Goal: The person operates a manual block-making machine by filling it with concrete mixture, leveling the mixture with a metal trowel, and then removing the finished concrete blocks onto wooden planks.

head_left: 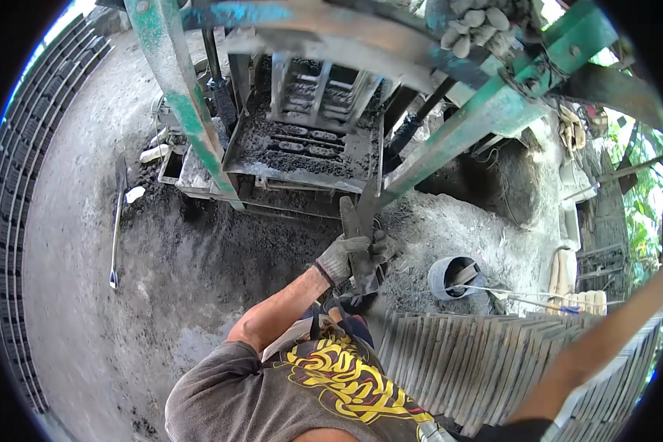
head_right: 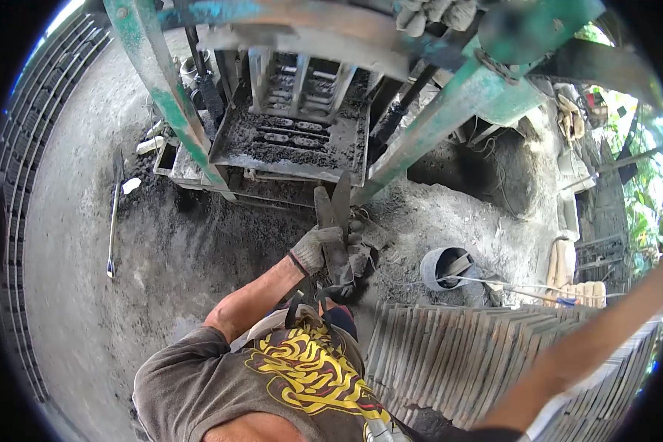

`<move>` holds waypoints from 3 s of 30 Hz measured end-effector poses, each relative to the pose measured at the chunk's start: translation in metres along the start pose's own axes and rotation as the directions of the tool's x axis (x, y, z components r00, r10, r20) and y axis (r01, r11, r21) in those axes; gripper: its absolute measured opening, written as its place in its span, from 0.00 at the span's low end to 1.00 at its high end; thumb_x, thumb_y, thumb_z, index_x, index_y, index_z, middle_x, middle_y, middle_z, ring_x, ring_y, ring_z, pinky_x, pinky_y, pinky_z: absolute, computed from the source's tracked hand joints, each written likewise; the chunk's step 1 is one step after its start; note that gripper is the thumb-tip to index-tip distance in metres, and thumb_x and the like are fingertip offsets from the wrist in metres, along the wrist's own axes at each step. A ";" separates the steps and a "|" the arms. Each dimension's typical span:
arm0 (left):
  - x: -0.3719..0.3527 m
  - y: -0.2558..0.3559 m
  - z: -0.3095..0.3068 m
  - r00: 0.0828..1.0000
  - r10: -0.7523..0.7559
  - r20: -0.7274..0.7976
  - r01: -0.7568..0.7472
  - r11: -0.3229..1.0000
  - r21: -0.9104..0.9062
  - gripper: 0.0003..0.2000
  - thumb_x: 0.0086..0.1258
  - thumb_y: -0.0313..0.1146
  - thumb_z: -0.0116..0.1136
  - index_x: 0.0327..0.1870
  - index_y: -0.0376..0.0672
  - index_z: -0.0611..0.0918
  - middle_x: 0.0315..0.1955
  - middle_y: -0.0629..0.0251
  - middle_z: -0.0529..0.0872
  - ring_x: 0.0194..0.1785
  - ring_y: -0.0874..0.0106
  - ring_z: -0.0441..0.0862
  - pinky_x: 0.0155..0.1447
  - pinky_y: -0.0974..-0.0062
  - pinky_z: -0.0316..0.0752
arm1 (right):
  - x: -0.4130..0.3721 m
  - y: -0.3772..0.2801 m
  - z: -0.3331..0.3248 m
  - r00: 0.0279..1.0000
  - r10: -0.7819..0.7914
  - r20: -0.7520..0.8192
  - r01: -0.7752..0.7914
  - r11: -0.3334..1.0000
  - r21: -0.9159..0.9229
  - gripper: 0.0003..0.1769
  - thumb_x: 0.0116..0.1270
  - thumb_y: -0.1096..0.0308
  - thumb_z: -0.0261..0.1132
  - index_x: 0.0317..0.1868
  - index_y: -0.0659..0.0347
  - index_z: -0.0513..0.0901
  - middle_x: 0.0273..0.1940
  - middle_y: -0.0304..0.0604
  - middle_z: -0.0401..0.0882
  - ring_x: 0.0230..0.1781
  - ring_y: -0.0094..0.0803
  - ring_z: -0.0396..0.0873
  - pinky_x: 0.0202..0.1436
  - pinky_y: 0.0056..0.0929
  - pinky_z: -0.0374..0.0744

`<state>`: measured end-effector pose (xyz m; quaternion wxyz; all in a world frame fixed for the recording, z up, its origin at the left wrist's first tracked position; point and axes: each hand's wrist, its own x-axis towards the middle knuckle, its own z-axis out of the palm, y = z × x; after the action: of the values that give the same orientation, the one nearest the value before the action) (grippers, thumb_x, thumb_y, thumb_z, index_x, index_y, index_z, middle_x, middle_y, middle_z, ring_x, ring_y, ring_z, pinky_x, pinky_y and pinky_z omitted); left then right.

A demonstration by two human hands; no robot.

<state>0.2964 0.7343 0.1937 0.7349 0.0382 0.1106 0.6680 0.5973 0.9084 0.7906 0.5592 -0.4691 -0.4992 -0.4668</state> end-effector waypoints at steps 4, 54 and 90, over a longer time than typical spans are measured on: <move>-0.006 -0.016 -0.005 0.996 -0.068 -0.056 0.062 0.993 -0.097 0.19 0.72 0.31 0.56 0.61 0.35 0.74 0.49 0.55 0.84 0.52 0.60 0.83 0.60 0.56 0.81 | -0.386 0.017 -0.047 0.825 0.164 0.541 -0.426 0.810 0.403 0.26 0.65 0.59 0.68 0.61 0.62 0.79 0.58 0.54 0.79 0.58 0.48 0.78 0.61 0.39 0.76; 0.082 -0.043 -0.034 0.837 -0.348 -0.422 0.545 0.606 0.580 0.13 0.65 0.25 0.61 0.51 0.43 0.81 0.39 0.63 0.87 0.39 0.69 0.85 0.42 0.71 0.81 | -0.291 0.102 -0.031 0.763 -0.071 0.642 -0.089 0.973 0.214 0.24 0.63 0.54 0.73 0.56 0.56 0.81 0.45 0.46 0.87 0.40 0.37 0.88 0.45 0.34 0.86; 0.177 0.265 -0.103 0.792 0.466 -0.395 -0.340 0.873 0.348 0.03 0.70 0.30 0.62 0.41 0.48 0.80 0.30 0.70 0.83 0.32 0.69 0.83 0.38 0.68 0.82 | -0.211 0.325 -0.155 0.411 0.356 0.839 0.127 0.889 -0.439 0.46 0.48 0.78 0.72 0.72 0.62 0.68 0.71 0.57 0.67 0.74 0.49 0.63 0.73 0.38 0.67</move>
<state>0.0311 0.9279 0.1278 0.5138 -0.0050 0.3593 0.7790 0.9238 0.8066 0.5518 0.1117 -0.7916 -0.5672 -0.1980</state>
